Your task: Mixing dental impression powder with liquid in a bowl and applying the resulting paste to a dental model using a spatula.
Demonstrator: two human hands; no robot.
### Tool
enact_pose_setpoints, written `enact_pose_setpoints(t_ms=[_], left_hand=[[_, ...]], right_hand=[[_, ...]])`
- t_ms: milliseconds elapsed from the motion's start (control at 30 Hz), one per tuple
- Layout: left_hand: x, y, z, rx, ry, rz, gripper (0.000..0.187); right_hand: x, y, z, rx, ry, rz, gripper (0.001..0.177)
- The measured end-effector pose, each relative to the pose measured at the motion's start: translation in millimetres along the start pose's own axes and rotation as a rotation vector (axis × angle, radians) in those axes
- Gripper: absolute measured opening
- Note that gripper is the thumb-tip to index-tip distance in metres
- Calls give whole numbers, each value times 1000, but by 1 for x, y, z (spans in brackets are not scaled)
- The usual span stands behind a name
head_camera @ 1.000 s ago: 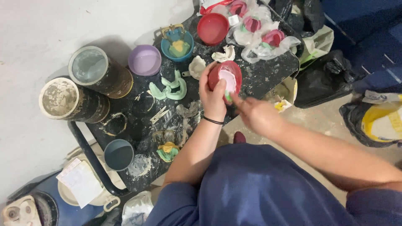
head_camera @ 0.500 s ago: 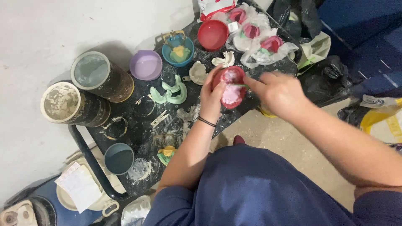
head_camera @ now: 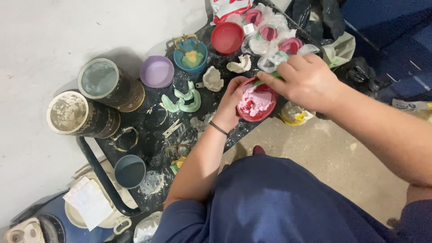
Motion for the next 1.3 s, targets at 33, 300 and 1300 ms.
enact_pose_setpoints(t_ms=[33,300,1300], left_hand=[[-3,0,-3,-10,110,-62,53],[-12,24,-19,-247,263,-584,64],[5,12,-8,320,411,-18,69]], right_hand=[[0,0,-2,9,33,26,23],[4,-9,3,94,68,95,28],[44,-61,43,529,-109,-410,46]])
Point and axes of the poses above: each hand's wrist, its own z-axis away from the middle knuckle, its own x-axis out of the palm, y = z × x, the point moved 4 cm from there along -z, towards the middle knuckle, and after that the axes turned 7 degrees about -y, right-handed, at the moved point
